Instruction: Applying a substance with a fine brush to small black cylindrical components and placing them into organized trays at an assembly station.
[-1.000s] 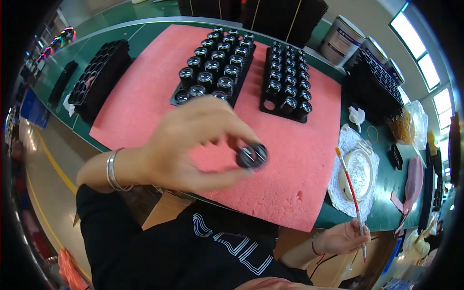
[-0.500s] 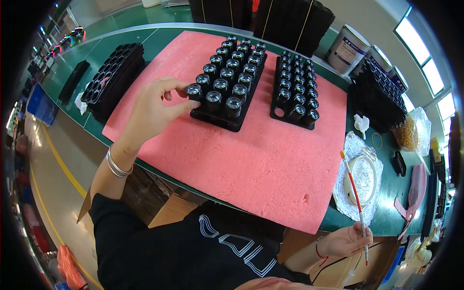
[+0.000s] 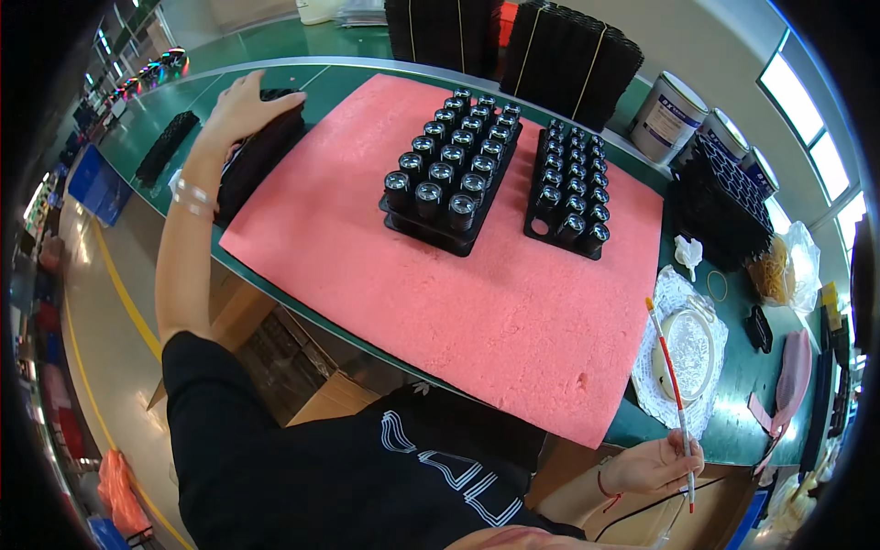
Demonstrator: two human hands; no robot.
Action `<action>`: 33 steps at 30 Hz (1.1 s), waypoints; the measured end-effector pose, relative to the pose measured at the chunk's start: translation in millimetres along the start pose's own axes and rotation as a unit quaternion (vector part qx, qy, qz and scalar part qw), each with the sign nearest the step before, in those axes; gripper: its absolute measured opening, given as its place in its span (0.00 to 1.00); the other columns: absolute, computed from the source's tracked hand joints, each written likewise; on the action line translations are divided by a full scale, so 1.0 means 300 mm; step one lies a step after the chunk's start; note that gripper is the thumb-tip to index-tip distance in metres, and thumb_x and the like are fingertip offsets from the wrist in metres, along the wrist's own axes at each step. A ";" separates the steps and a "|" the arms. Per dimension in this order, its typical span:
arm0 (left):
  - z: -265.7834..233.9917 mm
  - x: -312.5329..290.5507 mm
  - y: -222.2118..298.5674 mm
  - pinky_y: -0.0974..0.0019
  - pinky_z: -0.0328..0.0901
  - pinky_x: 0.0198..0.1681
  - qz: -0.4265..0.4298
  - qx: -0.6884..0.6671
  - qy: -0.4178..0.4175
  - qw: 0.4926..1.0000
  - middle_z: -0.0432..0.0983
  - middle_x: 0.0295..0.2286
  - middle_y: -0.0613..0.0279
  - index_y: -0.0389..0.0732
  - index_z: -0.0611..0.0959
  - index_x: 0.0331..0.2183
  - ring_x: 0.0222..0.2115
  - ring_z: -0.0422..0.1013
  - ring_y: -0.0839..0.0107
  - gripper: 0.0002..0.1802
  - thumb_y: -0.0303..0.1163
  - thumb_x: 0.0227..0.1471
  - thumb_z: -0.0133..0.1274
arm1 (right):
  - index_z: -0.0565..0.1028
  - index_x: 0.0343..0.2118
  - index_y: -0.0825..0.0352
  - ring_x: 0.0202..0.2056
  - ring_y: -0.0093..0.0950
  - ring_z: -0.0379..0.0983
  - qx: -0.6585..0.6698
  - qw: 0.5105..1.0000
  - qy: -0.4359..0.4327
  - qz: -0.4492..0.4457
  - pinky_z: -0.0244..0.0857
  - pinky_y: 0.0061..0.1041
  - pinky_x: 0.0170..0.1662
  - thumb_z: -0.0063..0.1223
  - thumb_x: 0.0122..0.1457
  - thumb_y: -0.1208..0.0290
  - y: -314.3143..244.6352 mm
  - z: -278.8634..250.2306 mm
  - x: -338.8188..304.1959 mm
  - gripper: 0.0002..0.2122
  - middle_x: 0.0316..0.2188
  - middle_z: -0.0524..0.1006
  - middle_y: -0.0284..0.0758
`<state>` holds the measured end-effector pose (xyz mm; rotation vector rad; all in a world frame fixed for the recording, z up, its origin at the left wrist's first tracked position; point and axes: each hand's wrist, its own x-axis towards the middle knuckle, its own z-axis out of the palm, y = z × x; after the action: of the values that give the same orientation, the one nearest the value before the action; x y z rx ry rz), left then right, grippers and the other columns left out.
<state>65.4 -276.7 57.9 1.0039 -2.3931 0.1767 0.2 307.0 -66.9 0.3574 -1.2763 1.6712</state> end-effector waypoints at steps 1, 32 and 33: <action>-0.006 0.042 -0.045 0.63 0.56 0.47 -0.003 0.004 0.003 1.000 0.65 0.44 0.47 0.33 0.69 0.45 0.45 0.61 0.59 0.44 0.59 0.34 0.54 | 0.69 0.31 0.72 0.27 0.24 0.66 0.006 1.000 0.000 0.002 0.58 0.19 0.32 0.37 0.59 0.68 0.001 0.005 -0.002 0.11 0.26 0.70 0.37; -0.159 0.179 0.478 0.59 0.62 0.42 0.122 0.110 -0.121 0.979 0.70 0.37 0.41 0.35 0.72 0.42 0.38 0.68 0.50 0.44 0.65 0.35 0.42 | 0.67 0.26 0.69 0.26 0.24 0.63 -0.023 0.999 0.020 -0.012 0.55 0.19 0.30 0.35 0.60 0.66 -0.002 0.009 -0.004 0.12 0.23 0.68 0.36; -0.104 0.218 0.423 0.59 0.62 0.42 0.130 0.105 -0.140 0.976 0.69 0.38 0.40 0.35 0.74 0.40 0.39 0.67 0.49 0.44 0.66 0.34 0.42 | 0.67 0.26 0.69 0.26 0.23 0.63 -0.011 1.000 0.020 -0.010 0.55 0.19 0.30 0.35 0.60 0.66 -0.007 0.013 -0.006 0.12 0.23 0.68 0.36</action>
<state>-47.5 -217.0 128.9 0.8474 -2.8100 0.4164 1.6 302.8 -65.5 0.3200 -1.2576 1.6383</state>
